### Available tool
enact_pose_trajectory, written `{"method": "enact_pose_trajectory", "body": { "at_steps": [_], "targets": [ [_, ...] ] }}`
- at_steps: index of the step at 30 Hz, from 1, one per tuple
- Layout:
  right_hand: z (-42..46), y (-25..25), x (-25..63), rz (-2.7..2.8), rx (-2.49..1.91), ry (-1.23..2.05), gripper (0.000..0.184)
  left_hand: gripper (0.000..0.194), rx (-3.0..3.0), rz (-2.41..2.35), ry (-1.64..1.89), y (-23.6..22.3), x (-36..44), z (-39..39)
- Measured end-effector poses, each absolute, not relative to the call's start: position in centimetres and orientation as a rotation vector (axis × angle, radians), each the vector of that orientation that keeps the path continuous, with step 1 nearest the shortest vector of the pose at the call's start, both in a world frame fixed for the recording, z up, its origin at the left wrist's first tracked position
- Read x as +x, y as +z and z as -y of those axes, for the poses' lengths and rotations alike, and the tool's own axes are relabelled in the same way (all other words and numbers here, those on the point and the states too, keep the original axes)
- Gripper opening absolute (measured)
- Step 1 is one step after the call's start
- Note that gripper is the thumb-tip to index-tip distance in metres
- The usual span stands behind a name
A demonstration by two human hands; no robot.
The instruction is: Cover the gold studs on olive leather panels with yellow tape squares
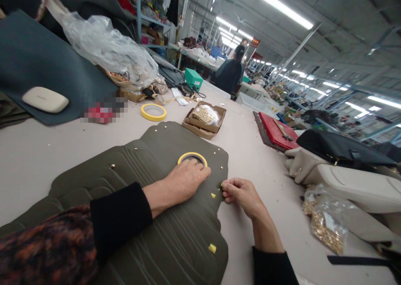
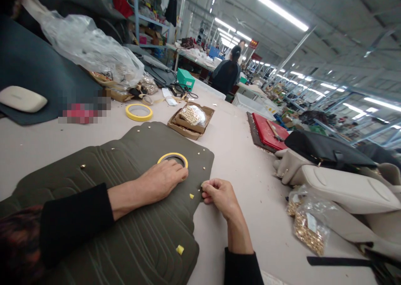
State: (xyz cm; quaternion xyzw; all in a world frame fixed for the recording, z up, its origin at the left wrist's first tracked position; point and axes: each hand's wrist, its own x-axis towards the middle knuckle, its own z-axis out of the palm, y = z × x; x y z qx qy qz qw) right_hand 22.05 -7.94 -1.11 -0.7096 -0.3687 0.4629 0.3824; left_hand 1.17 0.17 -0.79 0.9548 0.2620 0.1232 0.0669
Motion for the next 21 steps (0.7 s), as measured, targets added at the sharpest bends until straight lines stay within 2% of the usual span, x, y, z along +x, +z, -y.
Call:
{"method": "enact_pose_trajectory", "body": {
  "at_steps": [13,21],
  "targets": [
    [8.4,-0.7,21.8,1.185,-1.874,1.247,0.02,0.011,2.783,-0.647,0.3,-0.1,1.1,0.0],
    [8.3,-0.5,20.5,1.675,-2.079,0.716,0.016,0.011,2.785,-0.636,0.304,-0.2,1.0,0.0]
  ]
}}
